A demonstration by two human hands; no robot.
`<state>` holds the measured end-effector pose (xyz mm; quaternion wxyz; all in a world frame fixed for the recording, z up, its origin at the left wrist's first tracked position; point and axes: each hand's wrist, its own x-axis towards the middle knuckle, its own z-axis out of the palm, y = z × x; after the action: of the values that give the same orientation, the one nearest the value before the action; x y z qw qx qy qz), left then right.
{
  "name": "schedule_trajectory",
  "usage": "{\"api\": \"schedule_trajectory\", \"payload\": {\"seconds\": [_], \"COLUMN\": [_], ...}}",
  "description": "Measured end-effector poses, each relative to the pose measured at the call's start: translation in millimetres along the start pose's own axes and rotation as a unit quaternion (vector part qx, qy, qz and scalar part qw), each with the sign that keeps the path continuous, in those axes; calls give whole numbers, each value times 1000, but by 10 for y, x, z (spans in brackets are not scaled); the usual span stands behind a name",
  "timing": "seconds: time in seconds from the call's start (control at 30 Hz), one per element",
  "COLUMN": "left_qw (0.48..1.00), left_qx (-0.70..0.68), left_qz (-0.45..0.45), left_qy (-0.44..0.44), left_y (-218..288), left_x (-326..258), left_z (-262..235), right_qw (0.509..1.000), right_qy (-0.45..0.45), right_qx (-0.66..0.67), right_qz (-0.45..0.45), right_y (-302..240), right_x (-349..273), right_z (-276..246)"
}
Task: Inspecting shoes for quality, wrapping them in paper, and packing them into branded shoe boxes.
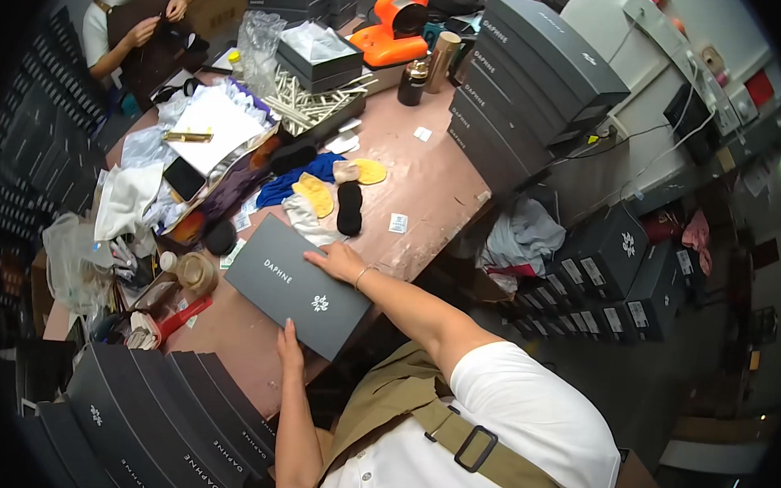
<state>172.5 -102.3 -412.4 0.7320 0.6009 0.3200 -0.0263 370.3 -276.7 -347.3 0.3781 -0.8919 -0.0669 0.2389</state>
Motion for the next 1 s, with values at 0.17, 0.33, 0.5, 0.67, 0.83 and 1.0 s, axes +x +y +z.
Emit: {"api": "schedule_trajectory", "payload": {"seconds": [0.17,0.33,0.5,0.67,0.83,1.0], "left_qw": [945,920,856,897,856,841], "left_qx": [-321,-324,-314,-143,141,124], "left_qz": [-43,148,210,250,350,239], "left_qy": [-52,-164,-354,-336,-353,-469], "left_y": [528,1641,3097,3887,3622,3176], "left_x": [-608,-710,-998,-1481,-1136,-1103], "left_z": [328,1283,2949,4707,5563,5016], "right_qw": [947,885,760,772,823,768], "right_qy": [-139,21,315,361,324,523], "right_qx": [159,13,-81,164,297,180], "right_qz": [-240,-465,-563,-497,-359,-324], "right_y": [25,-369,-53,193,1043,1177], "right_x": [-811,-1772,-2205,-2176,-1646,-1708], "right_z": [-193,-1998,-3744,-5574,-6441,-6182]}}
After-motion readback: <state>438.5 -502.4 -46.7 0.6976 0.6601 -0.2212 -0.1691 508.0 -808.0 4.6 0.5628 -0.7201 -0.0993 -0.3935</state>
